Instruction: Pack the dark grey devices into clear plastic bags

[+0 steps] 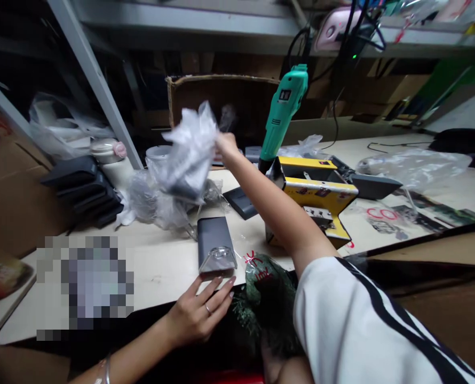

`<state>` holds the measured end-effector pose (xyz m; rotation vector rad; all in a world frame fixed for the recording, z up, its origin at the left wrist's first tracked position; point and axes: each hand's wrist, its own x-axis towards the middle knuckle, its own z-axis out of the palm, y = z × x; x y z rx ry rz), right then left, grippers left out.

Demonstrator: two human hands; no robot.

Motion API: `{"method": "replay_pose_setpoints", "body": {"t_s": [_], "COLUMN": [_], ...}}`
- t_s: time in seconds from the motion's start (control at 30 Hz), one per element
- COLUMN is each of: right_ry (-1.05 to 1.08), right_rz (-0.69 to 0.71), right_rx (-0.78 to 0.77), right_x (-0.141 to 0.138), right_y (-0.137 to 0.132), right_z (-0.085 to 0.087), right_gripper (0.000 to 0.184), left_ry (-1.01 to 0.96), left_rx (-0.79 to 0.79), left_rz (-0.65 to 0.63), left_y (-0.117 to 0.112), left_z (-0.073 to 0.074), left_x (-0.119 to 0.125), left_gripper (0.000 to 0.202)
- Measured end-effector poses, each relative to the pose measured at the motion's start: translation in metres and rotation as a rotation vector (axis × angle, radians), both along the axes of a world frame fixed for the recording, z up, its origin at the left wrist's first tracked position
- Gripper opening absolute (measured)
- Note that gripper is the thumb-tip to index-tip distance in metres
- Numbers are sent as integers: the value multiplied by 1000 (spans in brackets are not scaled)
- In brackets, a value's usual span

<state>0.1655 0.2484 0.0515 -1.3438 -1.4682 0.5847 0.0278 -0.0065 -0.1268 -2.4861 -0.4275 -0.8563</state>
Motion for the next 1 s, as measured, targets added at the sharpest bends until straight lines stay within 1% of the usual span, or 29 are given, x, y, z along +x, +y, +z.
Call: {"method": "replay_pose_setpoints", "body": {"t_s": [0.07,0.1,0.17,0.23,0.27,0.37,0.4,0.43,0.47,0.5,0.53,0.57,0.6,0.63,0.67,0.73,0.8,0.93,1.0], "right_ry": [-76,-88,-115,-183,-262,-574,-654,-710,-763,-834,-938,-1060,-1178,-1275,-1348,-1418,-1454,-1522,-1554], "right_rz": [30,22,13,46,100,331,402,475,567,672,764,815,814,765,693,582,549,546,502], "right_rx": [-106,-129,-98,21,112,406,480,514,501,428,290,118,-50,-174,-241,-251,-248,-285,-270], "right_x": [3,5,7,6,5,-2,-6,-11,-15,-20,-24,-28,-30,-32,-32,-30,-27,-23,-21], "right_y": [-3,-7,-17,-34,-44,-83,-96,-108,-118,-126,-130,-132,-132,-129,-124,-114,-108,-110,-115], "right_z": [-11,-13,-9,1,8,25,29,31,31,29,25,20,13,6,-1,-13,-19,-19,-20], "right_gripper": [11,8,4,11,15,20,21,22,22,23,25,27,29,30,31,32,32,31,42], "left_ry": [-2,0,7,9,4,-13,-15,-15,-15,-16,-16,-18,-19,-17,-12,3,19,24,22], "left_rx": [8,12,23,34,37,35,30,26,21,18,15,14,14,17,20,27,30,30,29], "left_rz": [3,7,13,15,14,2,-2,-5,-6,-6,-7,-8,-7,-8,-7,-7,-8,-3,-3], "left_y": [0,0,1,1,1,1,1,1,1,0,0,0,0,0,0,0,0,1,1], "left_z": [-1,-1,-2,-3,-3,-4,-4,-4,-4,-4,-4,-3,-3,-2,-2,-1,0,-2,-2], "left_x": [0,0,0,0,0,1,1,1,1,1,1,1,1,1,0,0,0,0,0], "left_gripper": [25,25,24,24,24,24,24,25,25,25,25,25,26,27,27,27,27,26,25]}}
